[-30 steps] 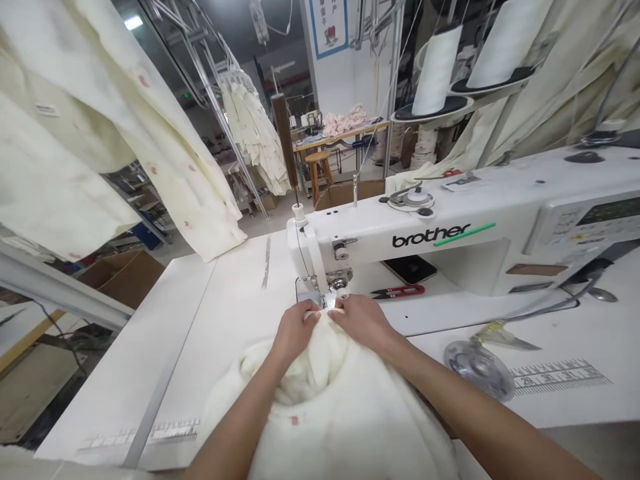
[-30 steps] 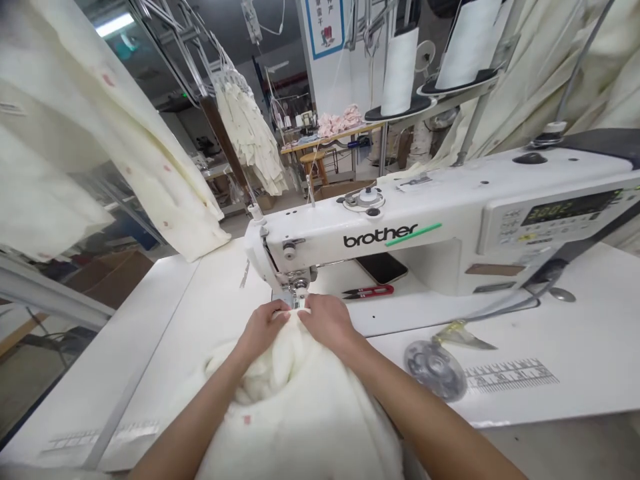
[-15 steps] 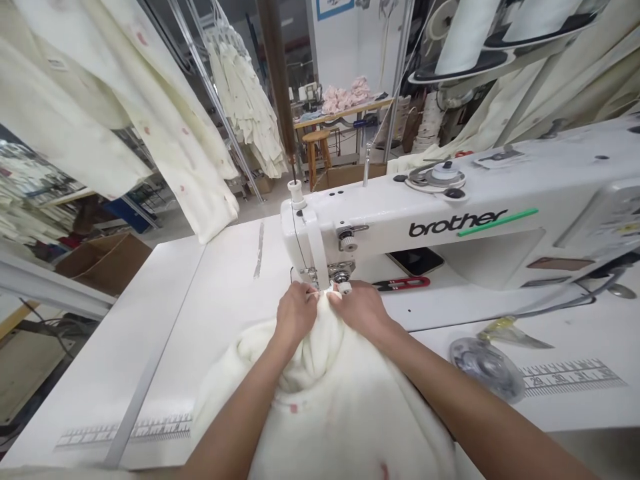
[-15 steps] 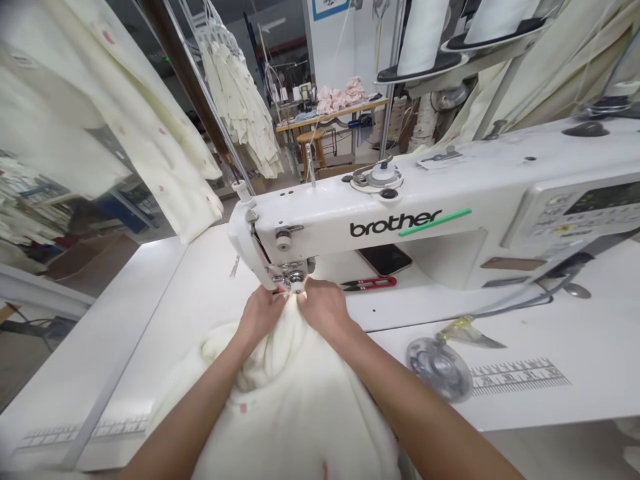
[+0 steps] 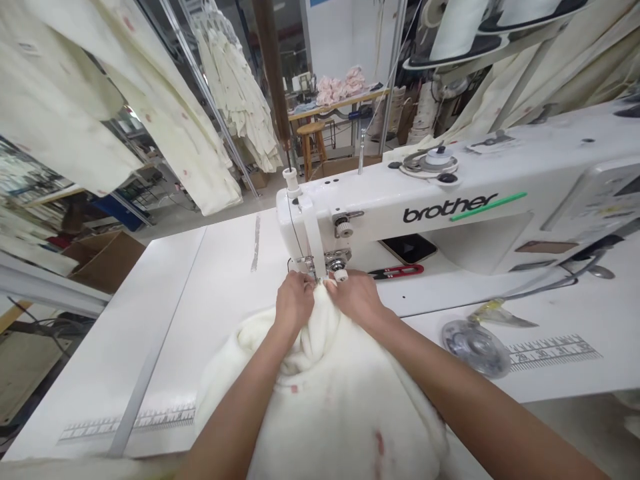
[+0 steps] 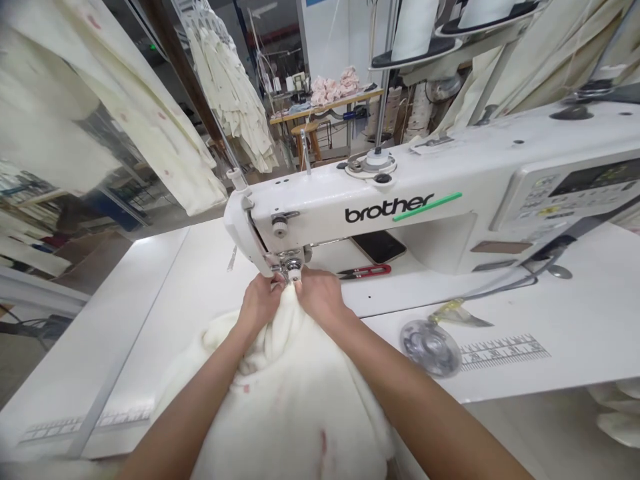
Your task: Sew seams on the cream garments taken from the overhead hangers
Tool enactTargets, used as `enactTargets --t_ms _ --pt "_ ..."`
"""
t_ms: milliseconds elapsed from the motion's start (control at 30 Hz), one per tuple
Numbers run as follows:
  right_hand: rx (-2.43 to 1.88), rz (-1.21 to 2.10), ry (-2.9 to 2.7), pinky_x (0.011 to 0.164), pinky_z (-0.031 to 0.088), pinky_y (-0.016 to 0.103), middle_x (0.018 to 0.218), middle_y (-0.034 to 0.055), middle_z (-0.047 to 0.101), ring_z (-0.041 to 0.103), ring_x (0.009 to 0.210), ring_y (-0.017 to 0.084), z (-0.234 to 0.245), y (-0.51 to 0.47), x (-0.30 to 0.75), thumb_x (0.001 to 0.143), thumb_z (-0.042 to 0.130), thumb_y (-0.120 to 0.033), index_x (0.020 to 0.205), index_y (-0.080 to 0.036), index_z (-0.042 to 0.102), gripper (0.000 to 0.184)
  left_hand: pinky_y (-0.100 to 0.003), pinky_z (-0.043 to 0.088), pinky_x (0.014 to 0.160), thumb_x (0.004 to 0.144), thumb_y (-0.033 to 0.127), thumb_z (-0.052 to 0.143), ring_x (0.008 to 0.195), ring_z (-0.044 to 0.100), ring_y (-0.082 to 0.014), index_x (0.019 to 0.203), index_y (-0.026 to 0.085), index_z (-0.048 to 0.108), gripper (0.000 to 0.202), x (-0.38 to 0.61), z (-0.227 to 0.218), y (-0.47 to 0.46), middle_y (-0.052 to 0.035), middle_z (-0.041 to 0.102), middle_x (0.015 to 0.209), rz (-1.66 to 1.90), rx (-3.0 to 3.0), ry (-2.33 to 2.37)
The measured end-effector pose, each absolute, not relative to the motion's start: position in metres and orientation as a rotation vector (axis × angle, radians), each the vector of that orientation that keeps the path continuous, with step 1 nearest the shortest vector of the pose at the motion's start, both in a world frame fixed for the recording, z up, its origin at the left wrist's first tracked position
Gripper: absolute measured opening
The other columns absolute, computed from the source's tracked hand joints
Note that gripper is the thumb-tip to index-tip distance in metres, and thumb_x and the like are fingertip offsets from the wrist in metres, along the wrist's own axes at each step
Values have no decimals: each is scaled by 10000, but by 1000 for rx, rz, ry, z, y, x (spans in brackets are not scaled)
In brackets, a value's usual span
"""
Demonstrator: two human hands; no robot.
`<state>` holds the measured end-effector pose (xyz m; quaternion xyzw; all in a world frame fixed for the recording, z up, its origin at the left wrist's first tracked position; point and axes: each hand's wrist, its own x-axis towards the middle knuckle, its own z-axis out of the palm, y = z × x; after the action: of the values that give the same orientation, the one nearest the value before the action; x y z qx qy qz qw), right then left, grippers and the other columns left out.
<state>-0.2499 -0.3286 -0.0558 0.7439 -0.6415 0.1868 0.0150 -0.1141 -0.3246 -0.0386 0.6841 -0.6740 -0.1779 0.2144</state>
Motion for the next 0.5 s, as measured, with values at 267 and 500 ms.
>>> enactTargets --t_ms 267,500 --pt "2258 611 -1967 516 270 274 631 67 622 576 627 216 -62 -333 -247 814 495 -239 722 -149 638 192 -278 430 755 805 173 451 863 597 -189 834 182 590 143 -113 -43 -327 -60 628 932 -409 1870 -1892" --pt "2229 634 -1966 521 265 279 645 77 624 571 634 215 -68 -335 -246 855 476 -259 717 -141 642 246 -292 428 777 812 182 444 898 598 -207 869 170 585 153 -114 -45 -332 -71 629 955 -386 1886 -1877"
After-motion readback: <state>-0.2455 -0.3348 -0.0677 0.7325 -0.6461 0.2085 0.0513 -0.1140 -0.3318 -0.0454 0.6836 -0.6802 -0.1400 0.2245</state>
